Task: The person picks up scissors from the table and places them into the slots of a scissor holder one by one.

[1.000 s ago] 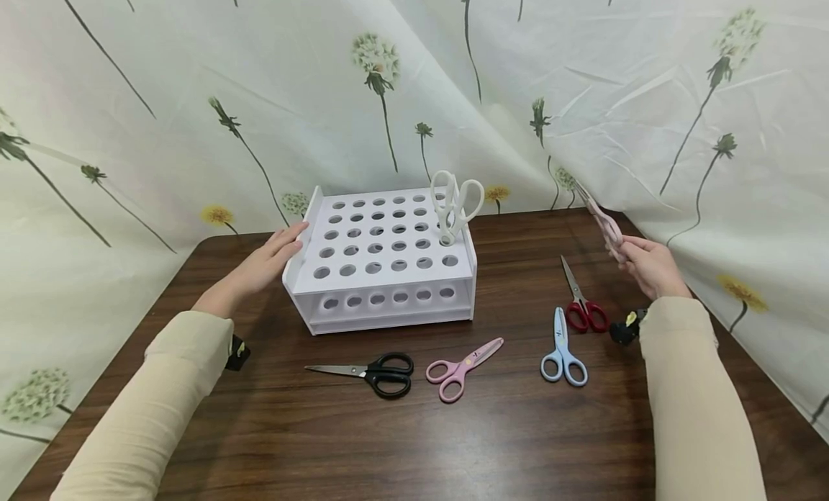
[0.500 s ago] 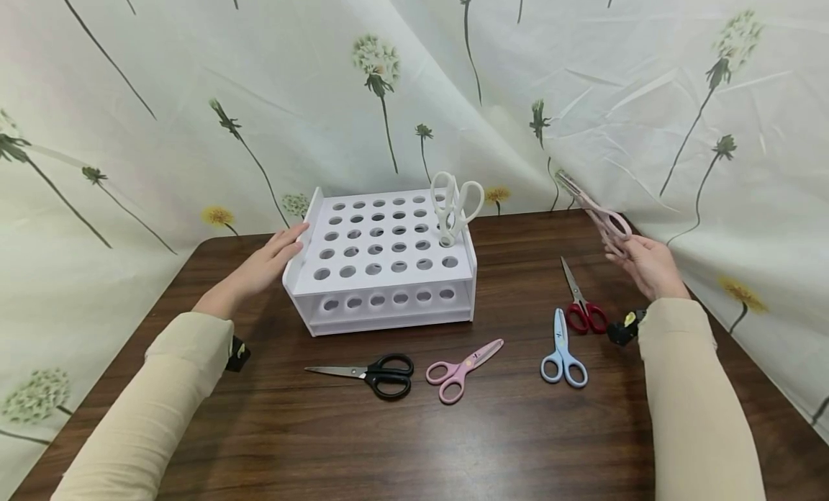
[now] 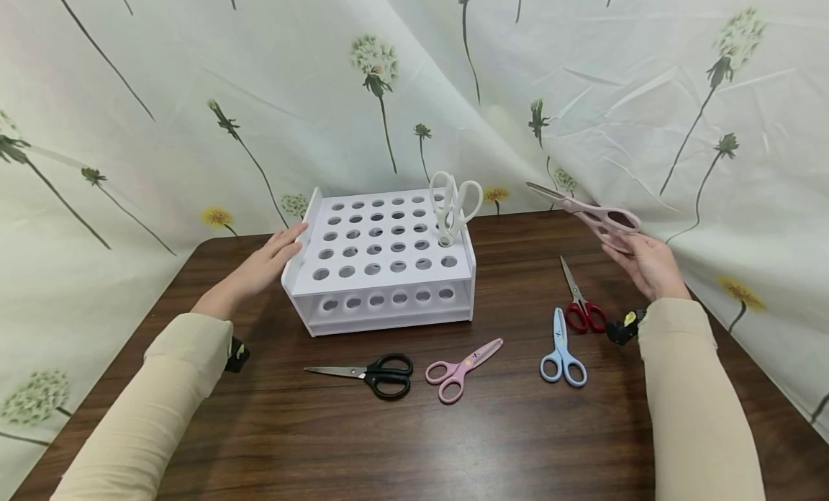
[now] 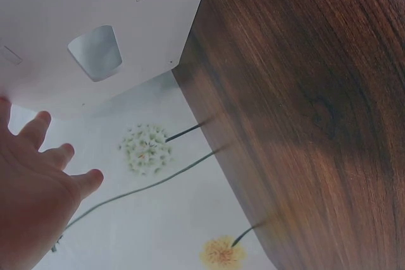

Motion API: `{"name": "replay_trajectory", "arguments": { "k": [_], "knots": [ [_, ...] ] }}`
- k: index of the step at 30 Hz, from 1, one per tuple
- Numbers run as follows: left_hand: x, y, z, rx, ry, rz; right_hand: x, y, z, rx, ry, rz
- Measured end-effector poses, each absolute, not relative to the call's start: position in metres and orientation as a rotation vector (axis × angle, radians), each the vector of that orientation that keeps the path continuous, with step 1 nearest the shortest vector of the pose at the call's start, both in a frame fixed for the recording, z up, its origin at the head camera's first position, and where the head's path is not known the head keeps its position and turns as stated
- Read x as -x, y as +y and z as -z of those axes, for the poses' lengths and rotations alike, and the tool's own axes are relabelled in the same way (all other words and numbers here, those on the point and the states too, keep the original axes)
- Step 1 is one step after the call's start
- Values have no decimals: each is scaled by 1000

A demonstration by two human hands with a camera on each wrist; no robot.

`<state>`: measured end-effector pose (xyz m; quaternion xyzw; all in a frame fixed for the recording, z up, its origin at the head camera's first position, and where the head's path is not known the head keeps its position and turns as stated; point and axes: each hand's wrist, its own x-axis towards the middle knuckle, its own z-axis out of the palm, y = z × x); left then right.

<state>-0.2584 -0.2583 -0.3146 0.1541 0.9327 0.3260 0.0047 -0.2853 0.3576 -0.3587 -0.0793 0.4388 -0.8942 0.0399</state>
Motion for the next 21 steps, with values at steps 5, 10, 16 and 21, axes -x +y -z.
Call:
{"name": "replay_trajectory", "arguments": {
  "k": [5,10,16,21],
  "knots": [
    [258,-259,315,-485,2922,-1021,285,355,355,269,1352,2767],
    [259,-258,314,-477,2917,-1030,286,351,350,345,1304,2830],
    [258,-258,314,-480,2918,-1024,286,345,343,388,1350,2878],
    [258,-259,315,-488,2919,-1034,286,340,338,460,1391,2916]
  ]
}}
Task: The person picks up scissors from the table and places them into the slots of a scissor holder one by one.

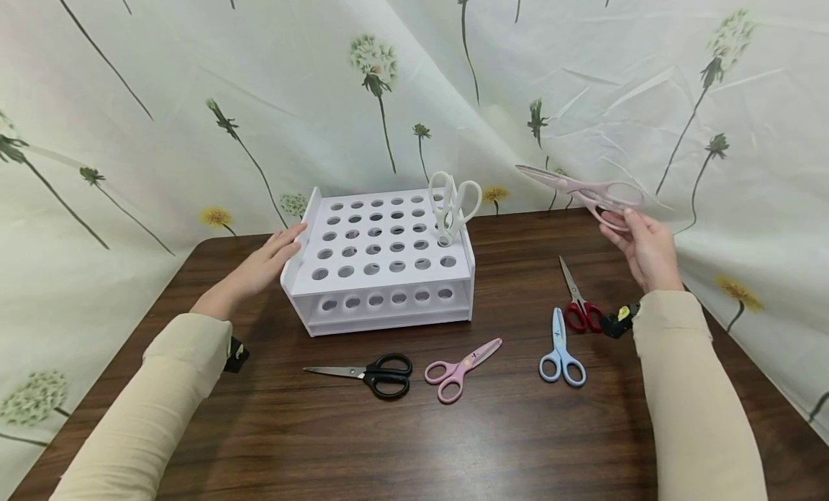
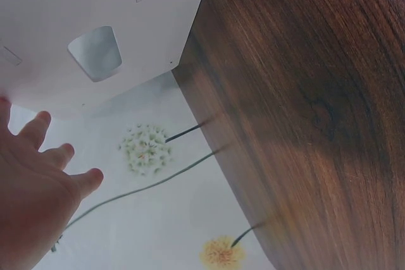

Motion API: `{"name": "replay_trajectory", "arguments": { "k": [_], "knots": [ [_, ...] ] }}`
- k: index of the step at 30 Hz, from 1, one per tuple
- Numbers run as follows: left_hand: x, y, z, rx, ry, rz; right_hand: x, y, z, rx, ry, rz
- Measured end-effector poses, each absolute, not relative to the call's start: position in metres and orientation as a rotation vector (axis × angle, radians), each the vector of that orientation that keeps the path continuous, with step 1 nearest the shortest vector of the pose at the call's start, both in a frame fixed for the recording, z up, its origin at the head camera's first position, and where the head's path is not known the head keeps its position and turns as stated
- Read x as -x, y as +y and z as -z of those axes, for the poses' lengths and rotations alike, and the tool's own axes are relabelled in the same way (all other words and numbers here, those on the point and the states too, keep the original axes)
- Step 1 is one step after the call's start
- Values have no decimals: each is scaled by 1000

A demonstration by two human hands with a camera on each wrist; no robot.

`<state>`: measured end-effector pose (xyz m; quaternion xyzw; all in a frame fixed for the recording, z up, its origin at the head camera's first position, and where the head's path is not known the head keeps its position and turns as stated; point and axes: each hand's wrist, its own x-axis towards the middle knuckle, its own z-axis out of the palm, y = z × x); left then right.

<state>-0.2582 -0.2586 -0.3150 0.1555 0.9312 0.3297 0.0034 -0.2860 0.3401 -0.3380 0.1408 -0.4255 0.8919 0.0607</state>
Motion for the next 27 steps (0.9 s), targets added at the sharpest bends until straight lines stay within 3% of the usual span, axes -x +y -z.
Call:
{"name": "replay_trajectory", "arguments": {
  "k": [13,27],
  "knots": [
    [258,-259,317,-487,2917,-1054,286,320,307,-311,-1083,-2692],
    [258,-259,313,-492,2946,-969,285,294,273,-393,-1031,-2671]
  ]
}}
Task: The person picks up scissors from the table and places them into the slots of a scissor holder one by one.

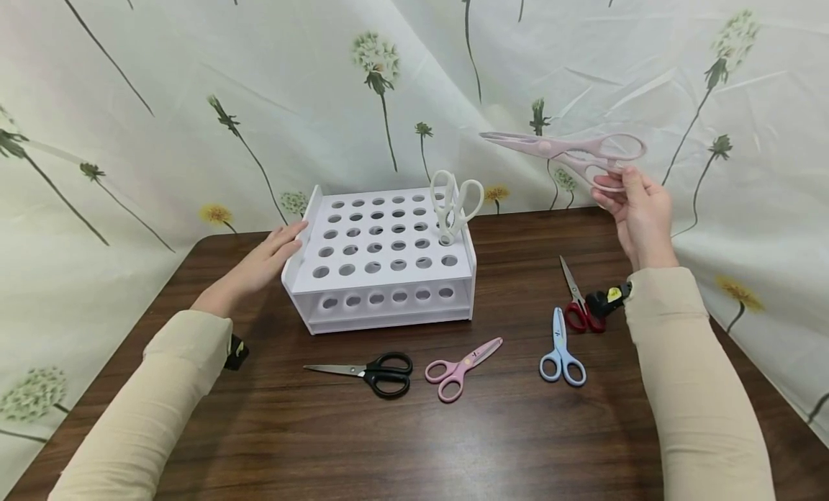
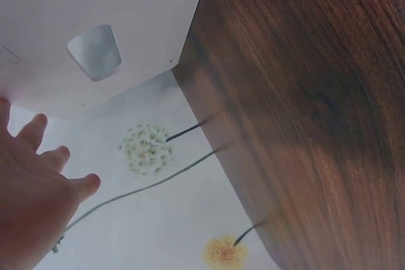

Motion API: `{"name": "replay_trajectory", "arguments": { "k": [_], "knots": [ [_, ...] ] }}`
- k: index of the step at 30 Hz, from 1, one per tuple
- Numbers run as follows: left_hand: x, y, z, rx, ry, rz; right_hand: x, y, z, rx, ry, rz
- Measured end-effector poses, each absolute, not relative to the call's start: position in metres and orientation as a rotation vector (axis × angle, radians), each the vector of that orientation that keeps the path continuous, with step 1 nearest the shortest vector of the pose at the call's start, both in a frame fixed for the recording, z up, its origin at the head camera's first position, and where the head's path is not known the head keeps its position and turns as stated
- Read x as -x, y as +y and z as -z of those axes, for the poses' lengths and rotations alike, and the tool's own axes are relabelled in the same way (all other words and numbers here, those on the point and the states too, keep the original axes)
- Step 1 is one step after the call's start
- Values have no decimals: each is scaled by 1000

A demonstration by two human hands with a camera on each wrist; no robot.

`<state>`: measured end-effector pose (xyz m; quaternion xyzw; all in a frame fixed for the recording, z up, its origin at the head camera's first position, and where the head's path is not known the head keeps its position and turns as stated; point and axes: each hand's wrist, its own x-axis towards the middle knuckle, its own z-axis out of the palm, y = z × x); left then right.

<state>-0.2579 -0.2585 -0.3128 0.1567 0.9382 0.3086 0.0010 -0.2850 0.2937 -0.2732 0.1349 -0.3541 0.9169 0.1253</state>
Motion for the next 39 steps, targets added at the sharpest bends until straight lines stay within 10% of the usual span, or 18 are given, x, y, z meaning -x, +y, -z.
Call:
{"name": "replay_trajectory", "arguments": {
  "k": [39],
  "knots": [
    [260,-259,309,-508,3038,-735,282,253,243,-683,-1382,-2548]
  ]
}}
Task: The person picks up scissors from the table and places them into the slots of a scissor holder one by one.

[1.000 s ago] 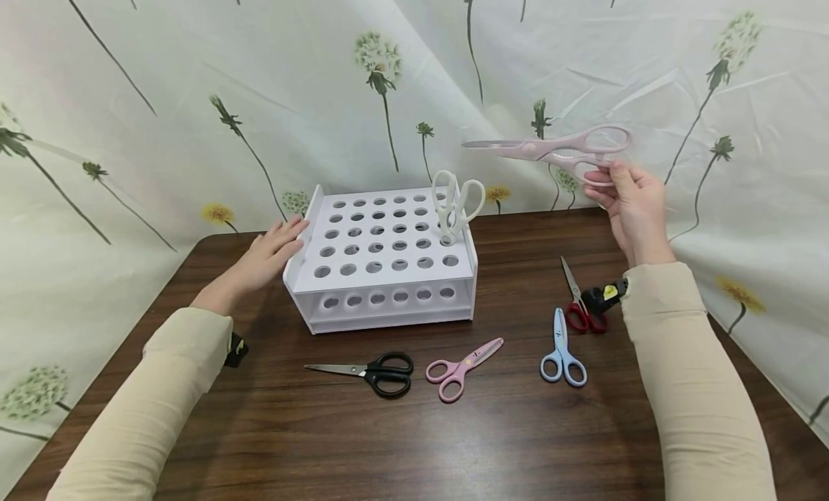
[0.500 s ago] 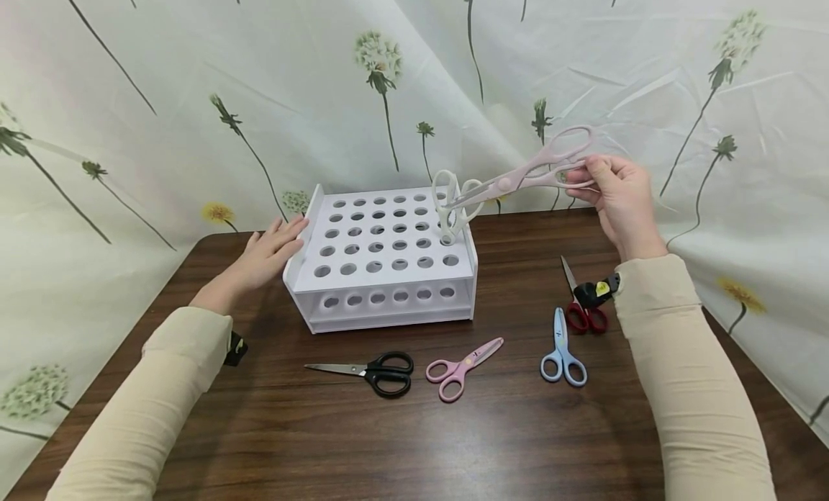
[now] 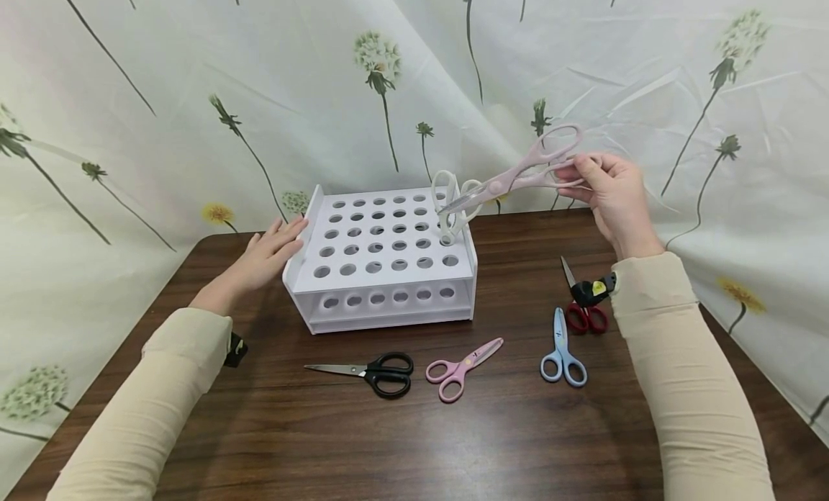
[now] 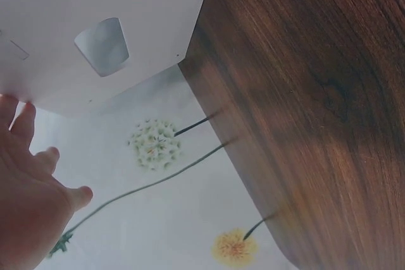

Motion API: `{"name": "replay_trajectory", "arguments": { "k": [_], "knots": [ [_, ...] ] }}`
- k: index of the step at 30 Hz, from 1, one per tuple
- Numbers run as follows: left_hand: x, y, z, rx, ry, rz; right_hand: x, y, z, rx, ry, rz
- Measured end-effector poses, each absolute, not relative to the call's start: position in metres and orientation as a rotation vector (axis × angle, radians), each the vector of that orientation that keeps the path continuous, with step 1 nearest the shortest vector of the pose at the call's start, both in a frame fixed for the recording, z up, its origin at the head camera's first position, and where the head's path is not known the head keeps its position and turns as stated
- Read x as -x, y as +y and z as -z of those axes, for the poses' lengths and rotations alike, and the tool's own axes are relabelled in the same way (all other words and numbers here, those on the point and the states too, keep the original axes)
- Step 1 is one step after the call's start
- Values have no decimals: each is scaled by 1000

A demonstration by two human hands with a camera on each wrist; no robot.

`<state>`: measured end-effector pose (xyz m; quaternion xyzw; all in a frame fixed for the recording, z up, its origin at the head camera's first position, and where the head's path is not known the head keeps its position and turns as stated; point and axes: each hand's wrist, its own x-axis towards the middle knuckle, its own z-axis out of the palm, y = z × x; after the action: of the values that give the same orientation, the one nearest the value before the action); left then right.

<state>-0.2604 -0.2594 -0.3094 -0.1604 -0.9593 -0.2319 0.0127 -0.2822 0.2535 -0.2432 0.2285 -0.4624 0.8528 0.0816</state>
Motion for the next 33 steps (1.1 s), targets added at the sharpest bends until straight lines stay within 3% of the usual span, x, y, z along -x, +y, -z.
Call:
{"name": "replay_trajectory", "arguments": {
  "k": [33],
  "knots": [
    [260,-260,310,515,-2990,763,278,235,234,-804,-1756,-2290]
  ]
}}
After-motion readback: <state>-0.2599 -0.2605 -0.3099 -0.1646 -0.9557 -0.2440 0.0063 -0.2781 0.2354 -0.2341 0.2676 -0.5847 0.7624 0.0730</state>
